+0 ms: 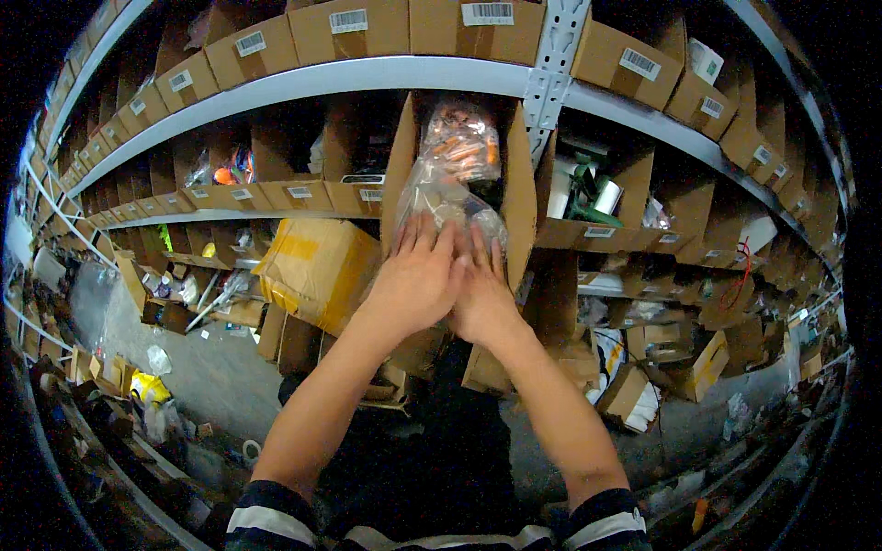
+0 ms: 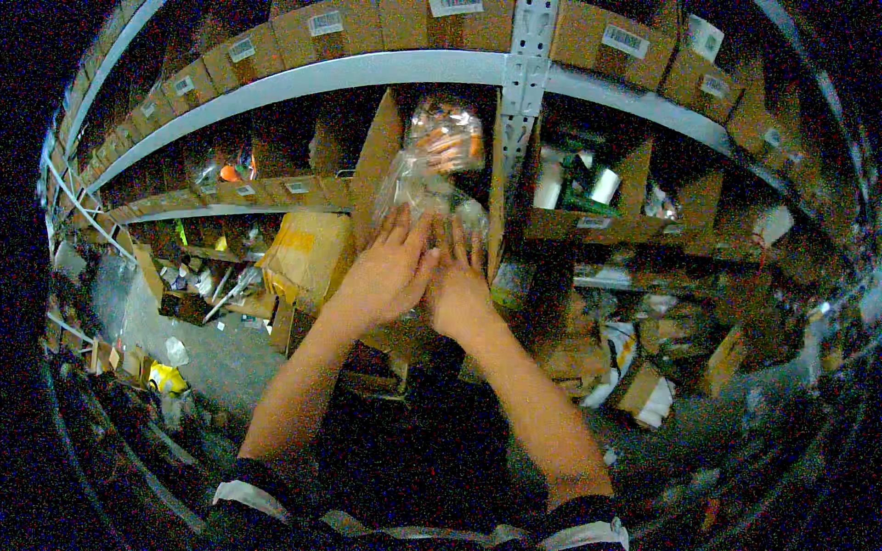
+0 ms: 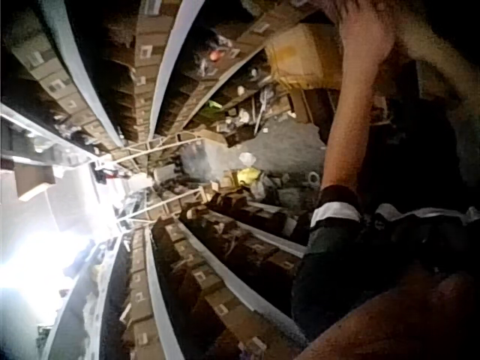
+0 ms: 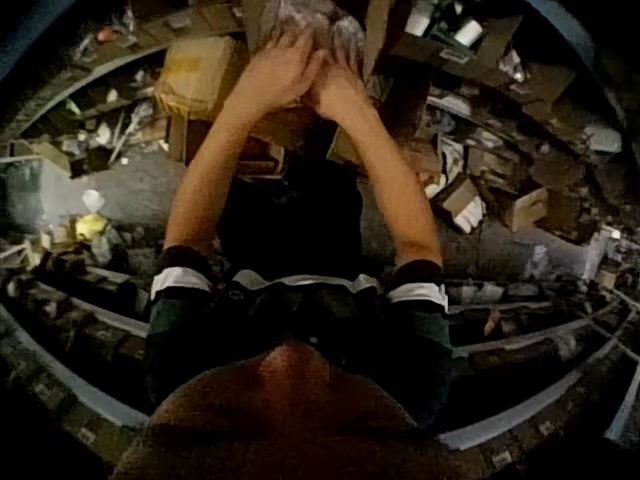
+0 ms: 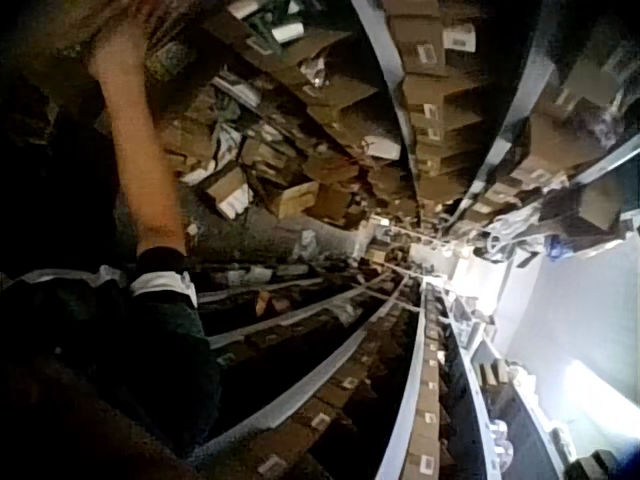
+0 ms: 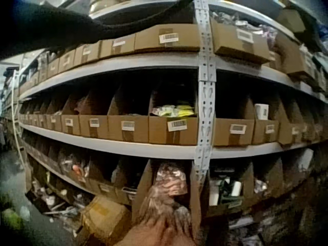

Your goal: The person organizes various items in a cardboard box on a warehouse shelf. They place a stack of black rectangular objects, several cylindrical rolls, and a plastic bag of orange items into the box. They also handle a plastic bag of white objects, placing it inside the box and adjusting the contents to fit.

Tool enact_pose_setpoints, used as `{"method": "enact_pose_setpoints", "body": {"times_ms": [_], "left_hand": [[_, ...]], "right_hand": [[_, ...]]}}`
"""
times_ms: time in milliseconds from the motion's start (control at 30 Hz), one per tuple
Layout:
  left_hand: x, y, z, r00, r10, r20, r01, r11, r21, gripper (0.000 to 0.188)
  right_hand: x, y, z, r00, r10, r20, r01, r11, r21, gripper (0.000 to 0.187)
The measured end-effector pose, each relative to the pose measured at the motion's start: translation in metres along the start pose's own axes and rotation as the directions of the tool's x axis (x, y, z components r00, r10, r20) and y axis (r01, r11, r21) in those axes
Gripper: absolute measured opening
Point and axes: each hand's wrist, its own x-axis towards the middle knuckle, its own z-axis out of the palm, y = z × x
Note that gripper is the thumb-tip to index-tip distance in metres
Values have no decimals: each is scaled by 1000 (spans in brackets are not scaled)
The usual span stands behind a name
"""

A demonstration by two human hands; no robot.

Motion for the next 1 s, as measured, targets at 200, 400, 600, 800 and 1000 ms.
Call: {"method": "enact_pose_setpoints", "body": {"times_ms": [200, 400, 600, 800, 1000], "left_hand": [[6, -18, 22, 977, -92, 193, 141, 955, -262, 55], [9, -11, 40, 999, 51, 5, -52, 997, 63, 56], [25, -16, 58, 987, -13, 158, 10, 1000, 15, 56], [35, -10, 34, 969, 27, 246, -53, 994, 98, 57], [3, -1, 39, 982, 136, 130, -152, 981, 120, 56]], "right_hand": [[-29, -14, -18, 987, -1, -163, 30, 984, 174, 80], [-51, -32, -11, 987, 73, -142, -41, 975, 216, 91], [-39, -27, 5, 983, 94, -157, -71, 987, 145, 95], [-41, -26, 2, 982, 90, -164, -63, 985, 162, 89], [-66, -31, 14, 978, 51, -201, -33, 995, 90, 87]]}}
